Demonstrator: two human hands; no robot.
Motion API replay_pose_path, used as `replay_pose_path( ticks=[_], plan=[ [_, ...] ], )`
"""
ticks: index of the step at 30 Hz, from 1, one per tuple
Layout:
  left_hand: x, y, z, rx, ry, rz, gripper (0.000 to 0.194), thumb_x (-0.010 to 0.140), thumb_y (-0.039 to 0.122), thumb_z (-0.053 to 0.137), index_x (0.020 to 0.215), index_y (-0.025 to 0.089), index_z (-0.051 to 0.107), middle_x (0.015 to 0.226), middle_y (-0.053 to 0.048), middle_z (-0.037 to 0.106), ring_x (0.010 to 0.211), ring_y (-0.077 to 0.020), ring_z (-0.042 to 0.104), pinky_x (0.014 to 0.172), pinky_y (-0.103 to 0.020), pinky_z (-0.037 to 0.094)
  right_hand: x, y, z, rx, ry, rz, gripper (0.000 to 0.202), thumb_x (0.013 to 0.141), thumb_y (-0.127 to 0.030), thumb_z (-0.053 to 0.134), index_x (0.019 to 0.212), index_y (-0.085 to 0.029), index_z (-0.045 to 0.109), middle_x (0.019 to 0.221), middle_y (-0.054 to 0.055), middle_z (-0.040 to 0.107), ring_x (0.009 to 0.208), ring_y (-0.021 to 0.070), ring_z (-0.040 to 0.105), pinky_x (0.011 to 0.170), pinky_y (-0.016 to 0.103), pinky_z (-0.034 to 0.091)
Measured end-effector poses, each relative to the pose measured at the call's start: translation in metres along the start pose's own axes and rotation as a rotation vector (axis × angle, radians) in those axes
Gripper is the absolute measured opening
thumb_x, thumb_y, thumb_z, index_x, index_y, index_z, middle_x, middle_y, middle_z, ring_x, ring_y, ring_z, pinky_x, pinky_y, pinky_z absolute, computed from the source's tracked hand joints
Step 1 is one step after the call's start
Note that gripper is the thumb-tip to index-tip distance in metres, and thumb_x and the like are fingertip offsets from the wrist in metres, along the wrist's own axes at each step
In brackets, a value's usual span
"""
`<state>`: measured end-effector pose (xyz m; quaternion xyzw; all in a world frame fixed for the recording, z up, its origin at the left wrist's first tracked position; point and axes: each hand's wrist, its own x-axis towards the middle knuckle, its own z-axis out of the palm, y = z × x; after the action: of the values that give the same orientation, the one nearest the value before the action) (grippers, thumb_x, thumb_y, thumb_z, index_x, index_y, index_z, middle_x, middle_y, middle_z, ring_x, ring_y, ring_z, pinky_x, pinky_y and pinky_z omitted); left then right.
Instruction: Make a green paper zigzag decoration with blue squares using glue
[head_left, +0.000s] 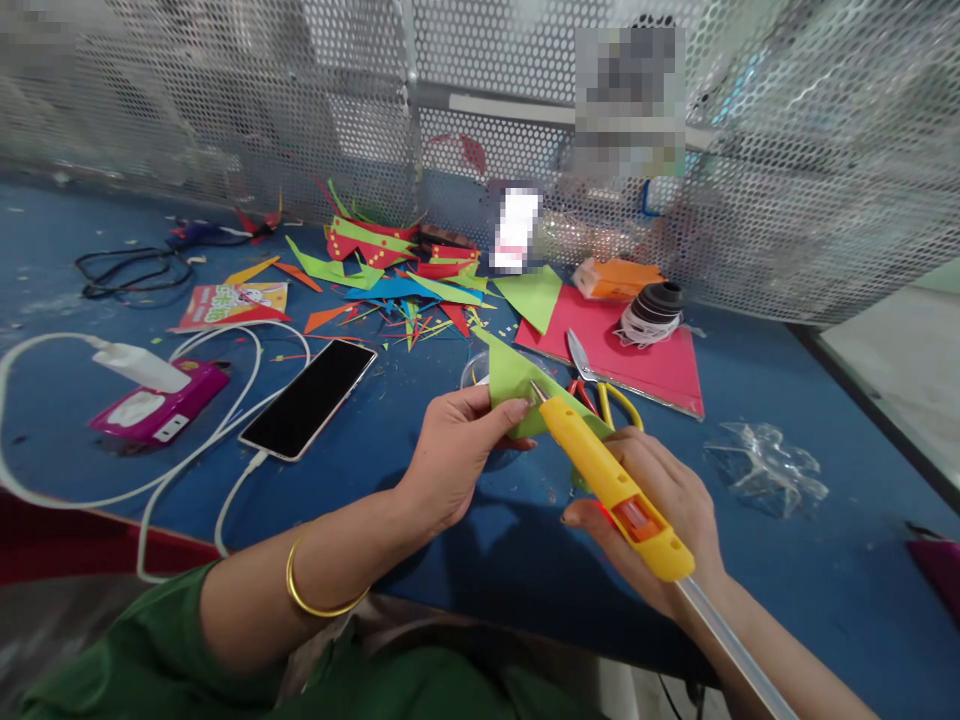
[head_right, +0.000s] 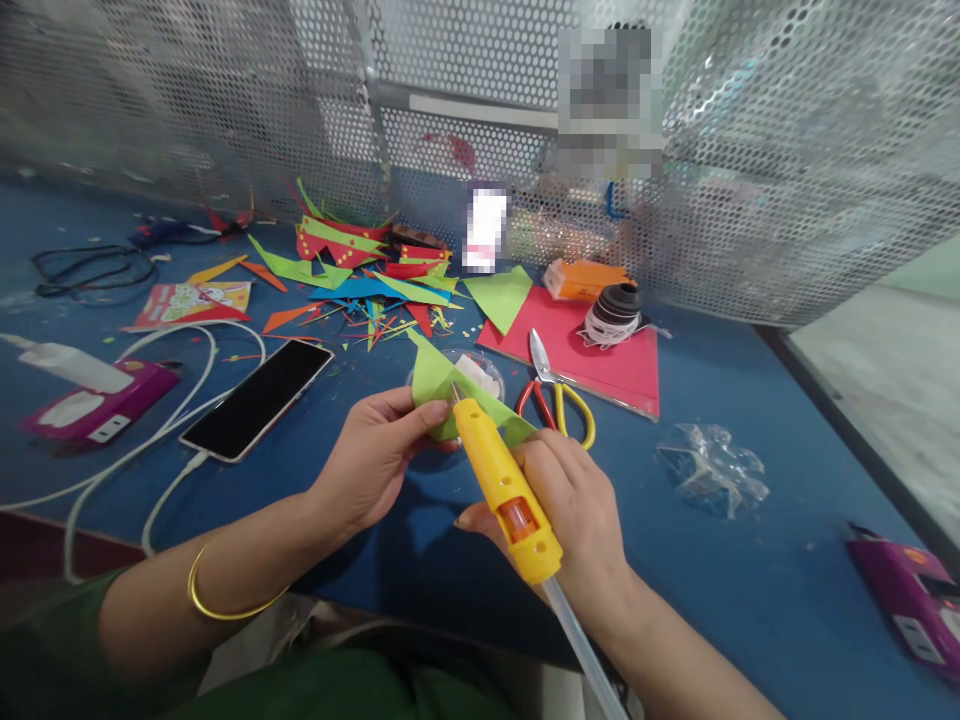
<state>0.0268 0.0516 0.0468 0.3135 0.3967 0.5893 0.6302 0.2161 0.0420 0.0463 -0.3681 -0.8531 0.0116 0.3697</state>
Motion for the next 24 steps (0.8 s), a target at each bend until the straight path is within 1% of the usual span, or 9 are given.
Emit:
replay_pose_path(
  ticks=[5, 12, 18, 24],
  plan=[
    [0.0001, -0.0004, 0.0003, -0.002, 0.001, -0.009, 0.011, 0.071, 0.027, 0.084, 0.080, 0.019, 0.083, 0.087, -0.005, 0.079, 0.073, -0.0108, 0.067, 0.061, -0.018, 0.059, -0.0002, -0.0001, 0.0011, -0.014, 0.008, -0.007, 0.031, 0.096, -0.046, 0.060, 0.081, -0.022, 0.046, 0.069, -0.003, 0.050, 0.058, 0.0121, 0.049, 0.055, 0.025, 0.040],
    [0.0002, -0.0007, -0.0003, -0.011, -0.006, -0.004, 0.012, 0.072, 0.028, 0.085, 0.080, 0.019, 0.083, 0.084, -0.003, 0.078, 0.072, -0.0104, 0.067, 0.060, -0.018, 0.058, -0.0002, -0.0009, -0.0008, -0.034, 0.003, -0.016, 0.031, 0.097, -0.045, 0.058, 0.080, -0.023, 0.045, 0.067, -0.004, 0.046, 0.057, 0.0118, 0.047, 0.054, 0.025, 0.038],
    [-0.0011, -0.0004, -0.0001, -0.011, -0.007, -0.009, 0.014, 0.072, 0.029, 0.086, 0.082, 0.020, 0.083, 0.087, -0.004, 0.079, 0.073, -0.0108, 0.067, 0.061, -0.018, 0.058, -0.0037, 0.0013, -0.0013, -0.023, -0.020, 0.014, 0.032, 0.095, -0.043, 0.062, 0.079, -0.023, 0.043, 0.068, -0.004, 0.047, 0.058, 0.0115, 0.048, 0.055, 0.025, 0.039],
    [-0.0004, -0.0012, -0.0003, -0.002, -0.009, -0.015, 0.015, 0.071, 0.031, 0.086, 0.081, 0.020, 0.083, 0.085, -0.003, 0.078, 0.073, -0.0109, 0.067, 0.061, -0.018, 0.057, -0.0055, 0.0015, -0.0002, -0.025, -0.023, 0.033, 0.036, 0.096, -0.048, 0.060, 0.078, -0.024, 0.041, 0.067, -0.004, 0.047, 0.058, 0.0120, 0.048, 0.055, 0.026, 0.040]
  ],
)
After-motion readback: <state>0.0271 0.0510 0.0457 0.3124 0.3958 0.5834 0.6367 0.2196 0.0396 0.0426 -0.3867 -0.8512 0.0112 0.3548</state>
